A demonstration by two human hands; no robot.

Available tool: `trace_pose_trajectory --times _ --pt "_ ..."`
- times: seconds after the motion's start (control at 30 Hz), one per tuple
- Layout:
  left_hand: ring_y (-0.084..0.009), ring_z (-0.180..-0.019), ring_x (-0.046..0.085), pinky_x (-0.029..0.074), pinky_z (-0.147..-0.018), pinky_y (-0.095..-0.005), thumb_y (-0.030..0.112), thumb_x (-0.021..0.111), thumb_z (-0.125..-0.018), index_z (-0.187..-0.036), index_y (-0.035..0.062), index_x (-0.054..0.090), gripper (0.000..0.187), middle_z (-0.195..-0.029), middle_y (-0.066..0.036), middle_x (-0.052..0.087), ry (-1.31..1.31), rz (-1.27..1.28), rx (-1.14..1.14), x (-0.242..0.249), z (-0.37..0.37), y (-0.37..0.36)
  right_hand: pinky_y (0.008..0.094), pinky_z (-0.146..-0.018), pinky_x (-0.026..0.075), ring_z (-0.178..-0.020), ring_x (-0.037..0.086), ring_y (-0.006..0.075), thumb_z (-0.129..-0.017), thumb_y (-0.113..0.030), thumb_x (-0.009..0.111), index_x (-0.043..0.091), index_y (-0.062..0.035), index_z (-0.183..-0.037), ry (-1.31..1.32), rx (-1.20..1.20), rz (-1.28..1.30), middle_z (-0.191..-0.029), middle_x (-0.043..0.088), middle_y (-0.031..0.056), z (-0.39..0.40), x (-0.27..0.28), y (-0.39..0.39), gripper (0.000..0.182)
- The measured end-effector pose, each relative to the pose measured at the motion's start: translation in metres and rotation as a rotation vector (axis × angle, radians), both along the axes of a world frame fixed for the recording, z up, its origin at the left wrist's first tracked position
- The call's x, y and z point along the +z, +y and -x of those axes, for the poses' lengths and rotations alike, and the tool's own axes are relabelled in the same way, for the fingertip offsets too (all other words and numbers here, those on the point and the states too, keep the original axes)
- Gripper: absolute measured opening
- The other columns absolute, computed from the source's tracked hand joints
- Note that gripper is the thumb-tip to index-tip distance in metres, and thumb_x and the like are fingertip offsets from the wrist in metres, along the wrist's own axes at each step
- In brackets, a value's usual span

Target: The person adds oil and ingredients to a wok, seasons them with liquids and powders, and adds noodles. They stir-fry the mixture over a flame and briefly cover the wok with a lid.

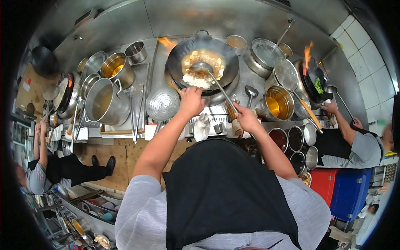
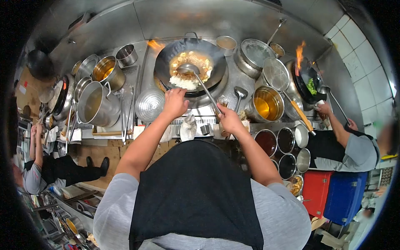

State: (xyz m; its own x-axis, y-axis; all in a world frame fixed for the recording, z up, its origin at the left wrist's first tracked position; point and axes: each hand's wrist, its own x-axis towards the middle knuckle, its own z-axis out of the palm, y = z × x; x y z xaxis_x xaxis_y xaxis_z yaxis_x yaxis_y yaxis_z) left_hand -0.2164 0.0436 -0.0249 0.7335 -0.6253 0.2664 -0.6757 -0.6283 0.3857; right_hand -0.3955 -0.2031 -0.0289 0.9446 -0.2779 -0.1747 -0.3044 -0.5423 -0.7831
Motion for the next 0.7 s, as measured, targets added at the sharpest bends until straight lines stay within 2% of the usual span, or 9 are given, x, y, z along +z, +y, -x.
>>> trace_pose_trajectory --times 0.03,0.07,0.13,0.17,0.3,0.4,0.47,0.6,0.7 --pt "-0.0372 -0.129 0.059 0.041 -0.111 -0.0594 0.02 0.078 -0.087 -0.134 0.0053 0.067 0.051 -0.132 -0.016 0.067 0.014 -0.01 0.018 0.006 -0.006 0.004 0.0364 -0.095 0.054 -0.1 0.072 0.0273 -0.105 -0.007 0.061 0.054 -0.0113 -0.157 0.092 -0.018 0.014 -0.124 0.073 0.0264 0.001 0.024 0.016 0.053" --pt "-0.0368 -0.125 0.061 0.044 -0.106 -0.0575 0.02 0.078 -0.087 -0.129 0.0058 0.07 0.045 -0.126 -0.016 0.069 0.029 -0.017 0.035 0.01 -0.01 0.006 0.0364 -0.095 0.054 -0.1 0.072 0.0273 -0.105 -0.007 0.061 0.054 -0.0113 -0.157 0.091 -0.024 0.008 -0.124 0.073 0.0264 0.003 0.011 0.017 0.053" --pt "-0.0356 -0.118 0.063 0.045 -0.099 -0.053 0.02 0.078 -0.087 -0.121 0.0083 0.074 0.035 -0.118 -0.013 0.071 -0.05 0.006 0.067 0.008 -0.019 0.012 0.0348 -0.089 0.055 -0.091 0.07 0.022 -0.106 -0.007 0.059 0.054 -0.0109 -0.158 -0.042 0.021 -0.09 -0.118 0.076 0.0202 0.007 0.002 0.027 0.052" --pt "-0.0353 -0.117 0.064 0.045 -0.099 -0.0523 0.02 0.078 -0.088 -0.12 0.0093 0.075 0.034 -0.117 -0.013 0.071 -0.03 0.003 0.088 0.008 -0.025 0.015 0.0308 -0.078 0.055 -0.079 0.062 0.0152 -0.108 -0.006 0.057 0.052 -0.014 -0.16 0.017 0.011 -0.21 -0.1 0.074 0.0104 0.013 0.001 0.026 0.053" --pt "-0.0356 -0.115 0.066 0.048 -0.097 -0.0526 0.02 0.078 -0.089 -0.119 0.0107 0.077 0.031 -0.114 -0.013 0.071 -0.025 -0.039 0.122 0.005 -0.053 0.026 0.0269 -0.065 0.049 -0.068 0.053 0.0096 -0.111 -0.009 0.054 0.048 -0.0187 -0.164 0.174 -0.024 -0.479 -0.087 0.064 0.0004 0.027 0.04 0.033 0.055" --pt "-0.0364 -0.114 0.066 0.051 -0.097 -0.0522 0.019 0.079 -0.088 -0.121 0.0103 0.077 0.034 -0.116 -0.013 0.072 -0.043 -0.028 0.097 -0.009 -0.084 0.032 0.0284 -0.059 0.048 -0.066 0.052 0.0096 -0.112 -0.011 0.053 0.044 -0.021 -0.167 0.294 -0.06 -0.623 -0.088 0.063 0.0012 0.036 0.058 0.033 0.056" --pt "-0.0365 -0.114 0.066 0.052 -0.099 -0.0492 0.02 0.082 -0.087 -0.121 0.0105 0.077 0.036 -0.118 -0.013 0.073 -0.014 -0.06 -0.073 -0.014 -0.103 0.034 0.0284 -0.056 0.046 -0.065 0.051 0.0097 -0.112 -0.012 0.052 0.041 -0.0217 -0.168 0.3 -0.093 -0.746 -0.089 0.062 0.0021 0.04 0.07 0.034 0.058" --pt "-0.036 -0.112 0.067 0.053 -0.1 -0.048 0.022 0.083 -0.087 -0.114 0.0101 0.08 0.03 -0.114 -0.012 0.074 0.035 -0.223 -0.236 -0.006 -0.141 0.032 0.0254 -0.054 0.044 -0.064 0.049 0.0109 -0.11 -0.009 0.05 0.04 -0.0229 -0.168 0.346 -0.203 -0.97 -0.091 0.061 0.0046 0.041 0.101 0.036 0.06" --pt "-0.0338 -0.107 0.068 0.054 -0.095 -0.0474 0.026 0.082 -0.088 -0.105 0.0118 0.081 0.022 -0.106 -0.01 0.076 -0.018 -0.193 -0.346 -0.01 -0.171 0.02 0.0263 -0.05 0.044 -0.062 0.048 0.011 -0.111 -0.01 0.048 0.038 -0.0219 -0.169 0.34 -0.239 -1.119 -0.092 0.059 0.0047 0.042 0.11 0.029 0.059"
